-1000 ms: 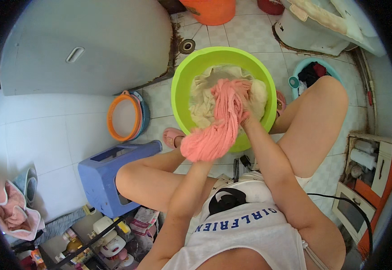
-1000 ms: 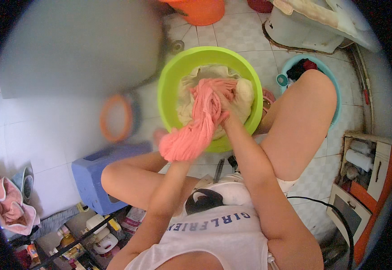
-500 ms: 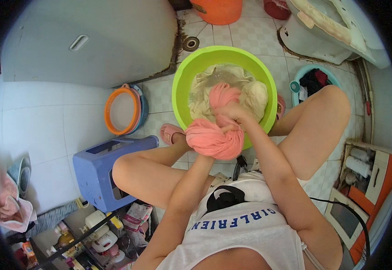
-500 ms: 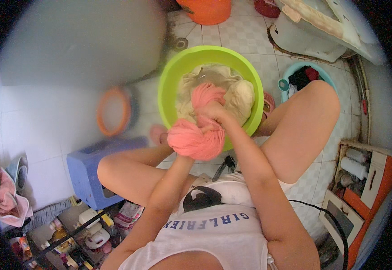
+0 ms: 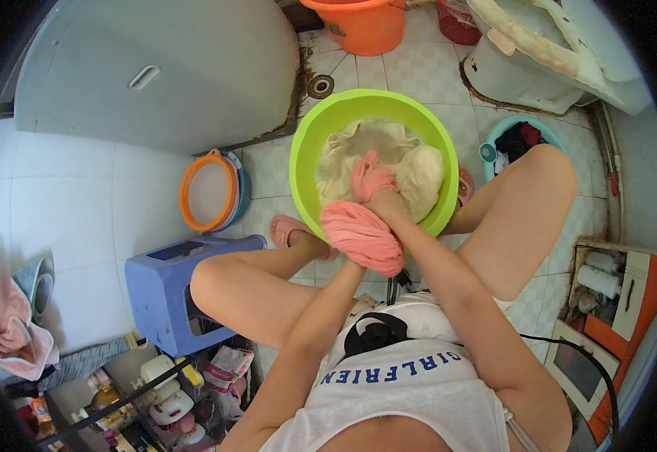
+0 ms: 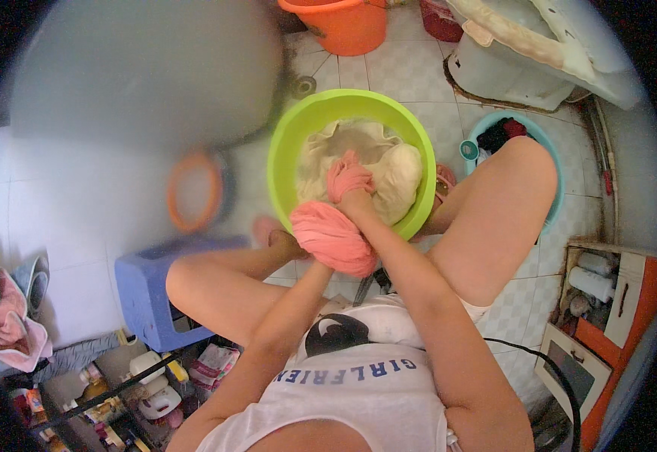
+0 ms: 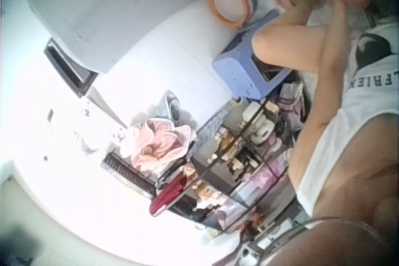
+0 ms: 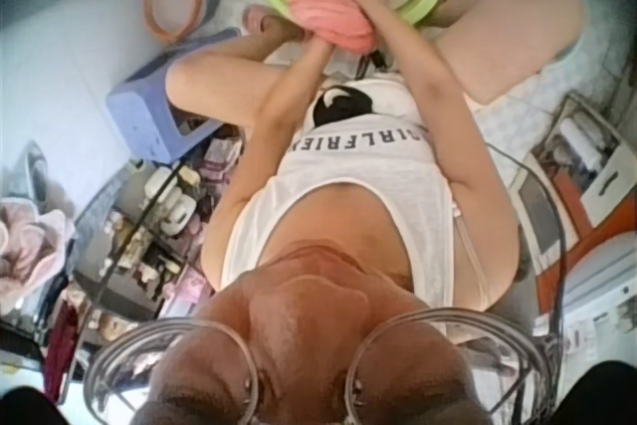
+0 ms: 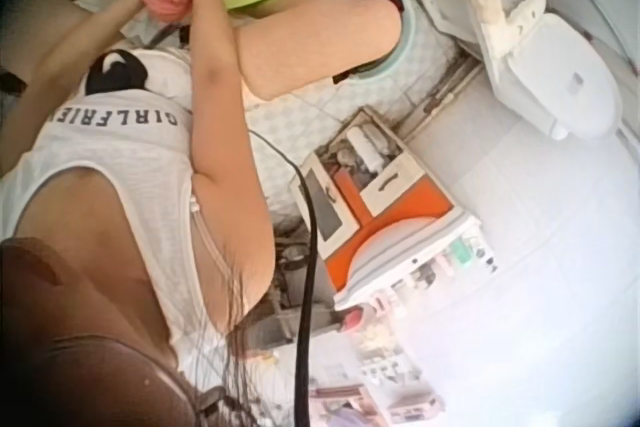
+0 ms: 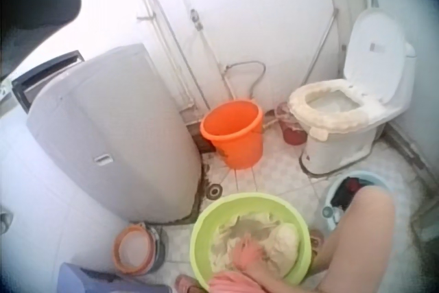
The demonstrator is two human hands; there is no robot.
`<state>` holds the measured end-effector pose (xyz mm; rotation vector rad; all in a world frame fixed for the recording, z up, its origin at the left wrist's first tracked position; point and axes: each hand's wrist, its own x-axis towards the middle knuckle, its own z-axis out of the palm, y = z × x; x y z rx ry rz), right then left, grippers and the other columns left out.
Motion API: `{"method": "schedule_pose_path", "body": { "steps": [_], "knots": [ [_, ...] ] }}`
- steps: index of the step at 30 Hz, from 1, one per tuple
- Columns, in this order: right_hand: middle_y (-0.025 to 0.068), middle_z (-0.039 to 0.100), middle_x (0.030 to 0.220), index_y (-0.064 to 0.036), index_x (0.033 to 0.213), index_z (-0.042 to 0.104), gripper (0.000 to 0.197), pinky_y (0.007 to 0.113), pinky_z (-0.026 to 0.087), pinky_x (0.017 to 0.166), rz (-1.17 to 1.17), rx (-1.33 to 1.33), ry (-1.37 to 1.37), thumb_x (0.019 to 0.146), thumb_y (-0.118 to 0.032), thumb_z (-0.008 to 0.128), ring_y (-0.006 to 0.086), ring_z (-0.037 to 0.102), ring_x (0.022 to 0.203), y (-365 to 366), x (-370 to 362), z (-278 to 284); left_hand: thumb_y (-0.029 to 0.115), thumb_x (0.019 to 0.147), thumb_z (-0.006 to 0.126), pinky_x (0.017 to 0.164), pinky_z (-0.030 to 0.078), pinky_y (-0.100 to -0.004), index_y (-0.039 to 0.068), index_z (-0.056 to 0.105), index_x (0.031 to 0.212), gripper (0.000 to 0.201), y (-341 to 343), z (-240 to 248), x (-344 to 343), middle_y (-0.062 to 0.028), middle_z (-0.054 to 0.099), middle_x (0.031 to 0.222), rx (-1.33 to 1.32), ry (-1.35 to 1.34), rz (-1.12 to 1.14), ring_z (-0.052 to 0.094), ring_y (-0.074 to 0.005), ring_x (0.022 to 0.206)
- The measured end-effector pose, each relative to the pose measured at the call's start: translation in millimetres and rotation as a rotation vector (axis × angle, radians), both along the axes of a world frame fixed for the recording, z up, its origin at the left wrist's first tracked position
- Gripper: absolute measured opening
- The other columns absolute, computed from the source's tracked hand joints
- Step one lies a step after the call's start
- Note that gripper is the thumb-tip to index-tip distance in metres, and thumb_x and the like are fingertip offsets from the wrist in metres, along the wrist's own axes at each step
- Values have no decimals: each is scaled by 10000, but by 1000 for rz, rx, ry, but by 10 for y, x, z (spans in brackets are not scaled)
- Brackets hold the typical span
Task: The person hand-washes several pieces of clothing in a green basin filled with soapy water. They scrub and wring a pink cloth, then a white cloth, and finally a yellow cloth with a cartoon face, transferring the pink cloth to a blue basin.
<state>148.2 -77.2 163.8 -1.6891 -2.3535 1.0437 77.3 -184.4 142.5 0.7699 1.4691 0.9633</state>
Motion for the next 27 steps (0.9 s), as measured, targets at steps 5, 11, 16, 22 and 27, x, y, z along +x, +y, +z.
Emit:
{"method": "schedule_pose_path", "body": {
  "steps": [5,11,16,22,27],
  "knots": [
    [233,481,1298,5,1256,495,593,436,452,841,-97,-243,198,795,-361,567,402,517,1092,65,65,521,320,915,510,909,420,-370,52,493,1206,396,80,405,-393,-110,525,1146,-52,-257,160,507,-247,1055],
    [198,623,1129,-7,1115,628,722,382,474,851,-74,-349,416,804,-651,529,317,596,1032,119,236,11,318,922,500,898,426,-369,46,495,1197,387,276,804,-334,-111,532,1126,-124,-540,151,512,-246,1040],
    [64,614,1025,-108,1179,561,758,388,490,835,-490,-1024,952,814,-761,443,193,598,924,117,236,542,317,927,493,889,431,-369,42,496,1189,380,264,1093,-431,-112,538,1110,-97,-606,190,517,-246,1028],
    [58,617,1032,-94,1197,548,543,275,512,741,-497,-1204,1479,892,-542,519,138,598,917,-366,59,33,316,934,483,878,437,-368,36,497,1180,373,359,1291,-174,-113,545,1091,-28,-626,203,523,-245,1014],
    [69,614,1045,-67,1199,536,526,263,513,724,-359,-1342,1846,877,-482,567,142,601,926,-297,-49,-21,314,940,475,869,442,-368,31,498,1172,367,221,1249,-11,-115,551,1075,40,-667,302,527,-245,1002]
  ]
}}
